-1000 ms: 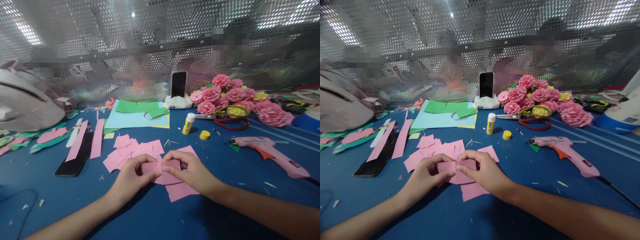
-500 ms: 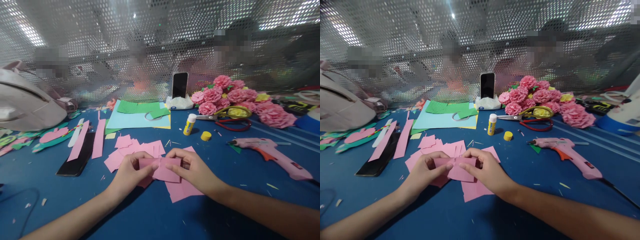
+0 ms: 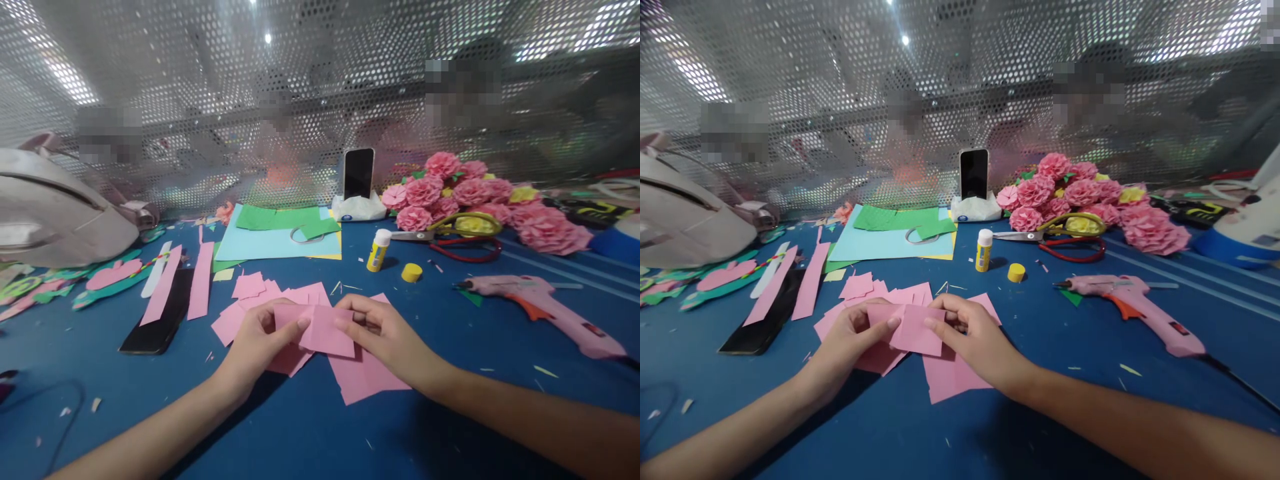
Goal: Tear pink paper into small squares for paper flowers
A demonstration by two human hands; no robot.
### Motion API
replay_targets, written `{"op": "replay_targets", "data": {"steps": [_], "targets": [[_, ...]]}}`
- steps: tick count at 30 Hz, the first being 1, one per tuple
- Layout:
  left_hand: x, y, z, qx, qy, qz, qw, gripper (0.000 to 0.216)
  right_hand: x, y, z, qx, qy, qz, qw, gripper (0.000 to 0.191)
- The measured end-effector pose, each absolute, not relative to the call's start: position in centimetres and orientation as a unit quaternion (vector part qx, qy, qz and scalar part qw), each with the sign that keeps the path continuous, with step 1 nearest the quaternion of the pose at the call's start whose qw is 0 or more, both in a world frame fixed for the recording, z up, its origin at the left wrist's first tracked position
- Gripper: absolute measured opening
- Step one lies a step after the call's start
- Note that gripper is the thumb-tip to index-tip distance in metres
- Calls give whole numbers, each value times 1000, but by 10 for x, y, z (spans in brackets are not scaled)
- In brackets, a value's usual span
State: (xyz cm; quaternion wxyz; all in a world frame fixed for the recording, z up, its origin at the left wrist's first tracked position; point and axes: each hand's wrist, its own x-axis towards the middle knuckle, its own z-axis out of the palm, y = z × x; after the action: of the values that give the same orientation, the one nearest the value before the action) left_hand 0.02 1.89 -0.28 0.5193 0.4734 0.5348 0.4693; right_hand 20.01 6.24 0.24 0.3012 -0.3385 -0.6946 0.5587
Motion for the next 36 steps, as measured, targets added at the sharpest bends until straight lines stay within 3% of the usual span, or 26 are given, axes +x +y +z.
{"op": "replay_targets", "data": {"steps": [15,31,36], "targets": [[0,20,1,491,518,466,523,26,199,62,3,-342,-673,587,294,20],[2,15,-2,580,515,376,507,21,199,61,1,-360,-756,484,254,13],[2,15,-2,573,501,420,494,17,199,64,0,-340,-747,486,301,11]]}}
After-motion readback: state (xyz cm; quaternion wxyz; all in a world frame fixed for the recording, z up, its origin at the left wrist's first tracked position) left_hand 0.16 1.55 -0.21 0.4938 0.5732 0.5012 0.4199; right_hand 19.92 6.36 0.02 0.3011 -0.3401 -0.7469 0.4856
